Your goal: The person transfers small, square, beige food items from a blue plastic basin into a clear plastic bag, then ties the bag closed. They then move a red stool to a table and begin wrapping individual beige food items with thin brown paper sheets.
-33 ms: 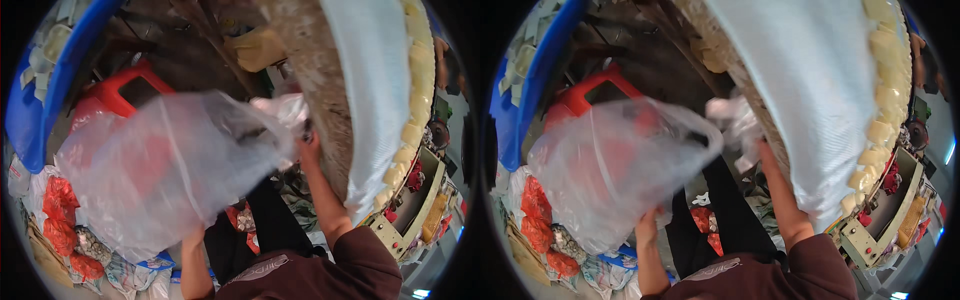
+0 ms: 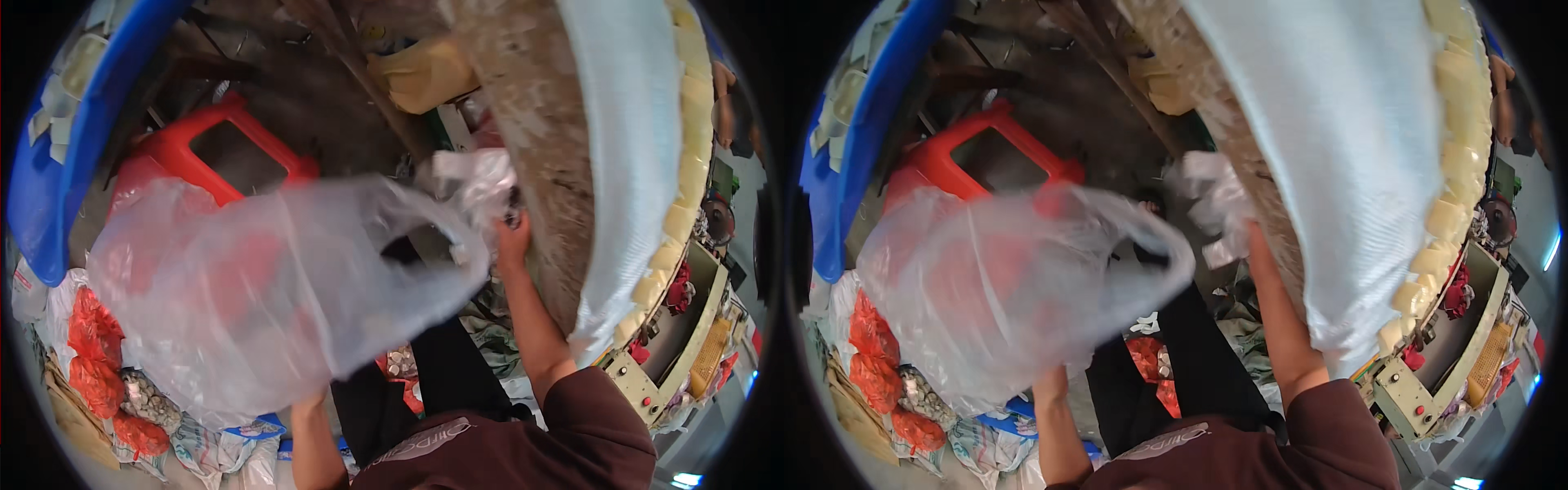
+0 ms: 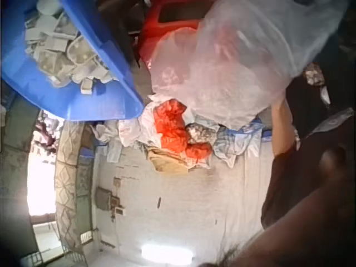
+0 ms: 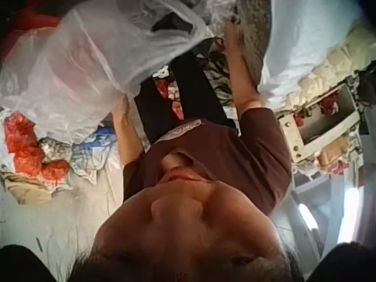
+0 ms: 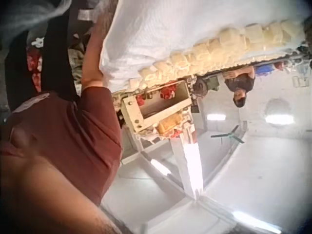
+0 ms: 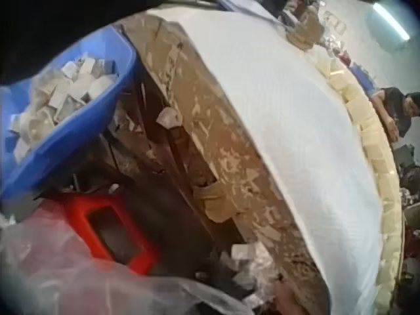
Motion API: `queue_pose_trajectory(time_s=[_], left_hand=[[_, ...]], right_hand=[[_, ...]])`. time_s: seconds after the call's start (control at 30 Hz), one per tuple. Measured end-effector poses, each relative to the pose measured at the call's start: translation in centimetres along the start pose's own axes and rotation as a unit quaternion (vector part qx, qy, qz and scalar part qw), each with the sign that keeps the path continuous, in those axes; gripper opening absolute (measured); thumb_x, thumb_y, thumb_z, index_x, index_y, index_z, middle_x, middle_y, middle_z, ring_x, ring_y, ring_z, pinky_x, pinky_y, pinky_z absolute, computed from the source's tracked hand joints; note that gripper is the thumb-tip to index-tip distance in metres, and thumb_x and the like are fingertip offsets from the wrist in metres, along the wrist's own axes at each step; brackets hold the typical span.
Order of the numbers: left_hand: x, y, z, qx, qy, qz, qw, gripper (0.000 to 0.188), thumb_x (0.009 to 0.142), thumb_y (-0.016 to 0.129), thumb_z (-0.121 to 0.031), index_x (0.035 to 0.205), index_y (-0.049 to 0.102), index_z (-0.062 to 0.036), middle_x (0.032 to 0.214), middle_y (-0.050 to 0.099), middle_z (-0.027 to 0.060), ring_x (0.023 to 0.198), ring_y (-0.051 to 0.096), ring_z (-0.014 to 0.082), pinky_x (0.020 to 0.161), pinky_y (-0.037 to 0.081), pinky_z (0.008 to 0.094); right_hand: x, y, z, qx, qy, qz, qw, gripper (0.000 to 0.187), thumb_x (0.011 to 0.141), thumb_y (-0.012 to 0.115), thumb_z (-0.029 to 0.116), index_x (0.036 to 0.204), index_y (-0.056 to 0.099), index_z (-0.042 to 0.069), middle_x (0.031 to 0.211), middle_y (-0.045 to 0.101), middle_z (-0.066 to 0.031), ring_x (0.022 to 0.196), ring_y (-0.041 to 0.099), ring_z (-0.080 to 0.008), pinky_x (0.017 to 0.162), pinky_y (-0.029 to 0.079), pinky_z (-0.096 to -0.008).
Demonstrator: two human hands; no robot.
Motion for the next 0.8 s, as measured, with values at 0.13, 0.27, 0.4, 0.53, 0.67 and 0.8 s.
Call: queue_pose_trajectory(time_s=[0.13, 0.27, 0.4, 0.53, 0.67, 0.8], left_hand=[[-1.2, -5.3, 3.1, -0.004, -0.045, -0.070, 0.997, 0.046, 0.083, 0.053, -0.011, 0.127, 0.041, 0.0007, 0.116, 0.051, 0.0115, 0.091, 0.049, 0.0146, 0.079, 0.041, 0.0293], [-2.3, -8.3, 5.4, 0.004, -0.085, -0.088, 0.992, 0.047, 0.083, 0.053, -0.011, 0.127, 0.041, 0.0006, 0.114, 0.052, 0.0114, 0.088, 0.049, 0.0136, 0.077, 0.041, 0.0282], [-3.2, -9.7, 7.2, 0.007, -0.113, -0.095, 0.989, 0.048, 0.083, 0.053, -0.012, 0.128, 0.040, 0.0006, 0.113, 0.053, 0.0112, 0.084, 0.048, 0.0126, 0.074, 0.041, 0.0271], [-3.3, -10.3, 8.2, 0.013, -0.130, -0.092, 0.987, 0.049, 0.083, 0.054, -0.012, 0.129, 0.040, 0.0005, 0.111, 0.053, 0.0110, 0.080, 0.048, 0.0116, 0.071, 0.041, 0.0260], [-3.1, -10.4, 8.9, 0.015, -0.139, -0.082, 0.987, 0.050, 0.083, 0.054, -0.012, 0.129, 0.040, 0.0005, 0.110, 0.054, 0.0109, 0.076, 0.048, 0.0106, 0.068, 0.041, 0.0249], [-3.0, -9.4, 8.5, 0.010, -0.135, -0.057, 0.989, 0.051, 0.083, 0.054, -0.013, 0.130, 0.039, 0.0004, 0.108, 0.055, 0.0107, 0.073, 0.047, 0.0096, 0.066, 0.041, 0.0238]], right_hand=[[8.8, -3.0, -3.5, -0.114, -0.151, -0.191, 0.963, 0.046, 0.067, 0.065, 0.002, 0.109, 0.048, -0.003, 0.100, 0.055, -0.0118, 0.090, 0.054, -0.0227, 0.082, 0.043, -0.0331], [12.6, -5.1, -3.5, -0.149, -0.257, -0.309, 0.903, 0.039, 0.068, 0.063, 0.004, 0.104, 0.051, -0.004, 0.101, 0.055, -0.0152, 0.093, 0.053, -0.0275, 0.086, 0.040, -0.0357], [15.0, -5.4, -3.0, -0.197, -0.272, -0.365, 0.869, 0.038, 0.069, 0.060, 0.006, 0.105, 0.052, -0.005, 0.105, 0.054, -0.0182, 0.097, 0.053, -0.0319, 0.090, 0.038, -0.0380], [20.4, -5.9, -2.8, -0.414, -0.194, -0.331, 0.825, 0.069, 0.069, 0.066, 0.010, 0.131, 0.037, 0.008, 0.122, 0.043, -0.0204, 0.118, 0.038, -0.0333, 0.095, 0.036, -0.0401], [23.0, -6.1, -3.7, -0.369, -0.068, -0.277, 0.884, 0.090, 0.068, 0.071, 0.017, 0.142, 0.020, 0.019, 0.132, 0.022, -0.0292, 0.121, 0.032, -0.0363, 0.095, 0.037, -0.0400], [22.2, -3.7, -5.5, -0.359, -0.145, -0.256, 0.886, 0.085, 0.063, 0.073, 0.012, 0.137, 0.031, 0.018, 0.127, 0.029, -0.0286, 0.117, 0.036, -0.0368, 0.091, 0.040, -0.0395]])
Point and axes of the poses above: each hand's wrist, its own x-axis towards the middle knuckle, its own y-axis out of the palm, z = x × y, the point moved 7 cm from there along x, towards the middle knuckle
